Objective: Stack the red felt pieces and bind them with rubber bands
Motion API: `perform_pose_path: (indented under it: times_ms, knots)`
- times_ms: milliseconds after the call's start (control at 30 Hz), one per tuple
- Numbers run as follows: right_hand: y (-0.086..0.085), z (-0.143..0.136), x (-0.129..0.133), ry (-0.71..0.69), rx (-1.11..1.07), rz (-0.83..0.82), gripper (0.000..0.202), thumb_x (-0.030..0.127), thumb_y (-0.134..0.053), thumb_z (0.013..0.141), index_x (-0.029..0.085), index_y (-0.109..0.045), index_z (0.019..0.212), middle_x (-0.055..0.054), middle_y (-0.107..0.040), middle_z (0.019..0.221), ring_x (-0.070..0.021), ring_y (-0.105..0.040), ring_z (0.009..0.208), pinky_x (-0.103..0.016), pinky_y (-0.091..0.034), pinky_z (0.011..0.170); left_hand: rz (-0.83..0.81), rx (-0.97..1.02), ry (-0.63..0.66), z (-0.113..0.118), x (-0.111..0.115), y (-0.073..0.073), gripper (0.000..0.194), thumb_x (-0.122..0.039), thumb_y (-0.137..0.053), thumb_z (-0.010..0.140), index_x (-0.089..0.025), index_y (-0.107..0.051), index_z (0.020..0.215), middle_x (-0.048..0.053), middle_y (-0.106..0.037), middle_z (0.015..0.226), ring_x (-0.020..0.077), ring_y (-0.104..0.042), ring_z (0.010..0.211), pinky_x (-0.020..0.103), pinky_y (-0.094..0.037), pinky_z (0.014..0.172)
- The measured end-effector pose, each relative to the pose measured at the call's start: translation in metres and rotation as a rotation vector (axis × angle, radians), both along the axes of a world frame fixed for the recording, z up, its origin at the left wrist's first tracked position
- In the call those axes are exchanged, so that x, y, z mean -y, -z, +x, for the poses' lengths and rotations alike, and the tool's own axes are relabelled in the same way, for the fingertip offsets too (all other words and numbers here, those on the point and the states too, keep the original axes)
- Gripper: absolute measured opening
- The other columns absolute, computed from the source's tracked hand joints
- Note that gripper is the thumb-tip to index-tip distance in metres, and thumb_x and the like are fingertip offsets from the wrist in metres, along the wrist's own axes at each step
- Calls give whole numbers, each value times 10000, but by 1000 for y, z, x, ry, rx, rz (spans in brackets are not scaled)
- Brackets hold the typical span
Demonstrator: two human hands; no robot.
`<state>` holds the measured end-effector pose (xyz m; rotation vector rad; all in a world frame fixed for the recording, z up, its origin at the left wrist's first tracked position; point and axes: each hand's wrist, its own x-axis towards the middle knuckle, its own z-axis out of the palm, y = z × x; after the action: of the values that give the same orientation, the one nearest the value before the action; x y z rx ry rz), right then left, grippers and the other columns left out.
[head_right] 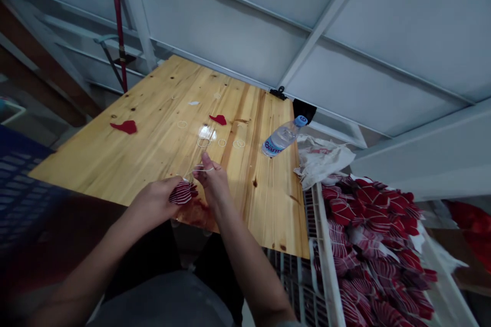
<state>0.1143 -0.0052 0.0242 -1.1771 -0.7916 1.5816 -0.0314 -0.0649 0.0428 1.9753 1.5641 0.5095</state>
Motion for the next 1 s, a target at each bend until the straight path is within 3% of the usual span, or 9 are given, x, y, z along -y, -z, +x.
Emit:
perform_pose_path:
  times_ms: [67,167,300,400,500,600,700,833,1000]
  knots:
    - [3,4,10,-46,-43,37,581,752,-694,625,174,-643,641,-51,-681,708,-102,-544,530,-240,-467,537,-25,111,-5,-4,-6,5,77,-216,-601,778,-197,-644,839,18,-667,739,190,-622,685,272,-431,636]
    - [2,14,22,-271,25,178,557,692,-738,639,195,-763,889,-46,-726,849,-153,-638,710,-276,-515,684,-110,322,61,-10,-15,11,158,-321,-646,785,-171,-646,837,11,-672,734,176,-617,674,265,-438,622]
    - [-5,26,34,-460,267,372,705,516,-862,582,283,-680,1222,-36,-710,1028,-245,-637,1005,-390,-488,916,-234,488,189,-11,-24,9,210,-270,-691,723,-166,-653,901,11,-695,829,180,-627,743,270,-462,657]
    - [-11,27,41,-378,517,466,710,410,-893,567,270,-678,1229,-54,-686,1045,-243,-625,1006,-398,-471,949,-161,326,191,-7,-27,-1,206,-182,-671,677,-180,-619,876,27,-665,889,197,-617,796,298,-462,694]
    - [-13,26,46,-304,603,512,603,362,-880,590,249,-719,1160,-55,-672,998,-229,-630,952,-362,-503,876,-95,269,193,-2,-27,-10,372,-232,-722,654,-194,-522,965,50,-621,979,218,-607,862,320,-470,711]
    - [-11,27,48,-189,629,509,520,334,-862,593,239,-750,1092,-42,-650,924,-199,-627,848,-323,-516,773,-130,311,176,-3,-28,-15,526,-250,-769,614,-216,-409,996,16,-599,909,190,-598,760,284,-445,600]
    - [-6,29,47,-28,590,472,411,322,-816,620,225,-771,1017,-33,-638,852,-188,-614,788,-308,-505,713,-273,558,213,-3,-26,-10,600,-241,-798,607,-225,-421,1073,21,-637,974,186,-637,820,294,-497,674]
    - [2,26,44,99,489,389,245,294,-736,646,196,-760,869,-36,-652,813,-205,-607,820,-324,-486,752,-400,877,124,3,-21,7,385,-261,-718,704,-182,-557,1045,40,-693,961,187,-683,856,350,-535,808]
    - [6,19,41,108,477,378,75,235,-640,619,202,-585,656,28,-539,662,-143,-508,651,-261,-414,626,-173,498,160,4,-27,5,166,-143,-643,650,-174,-688,807,1,-679,750,166,-644,705,290,-510,680]
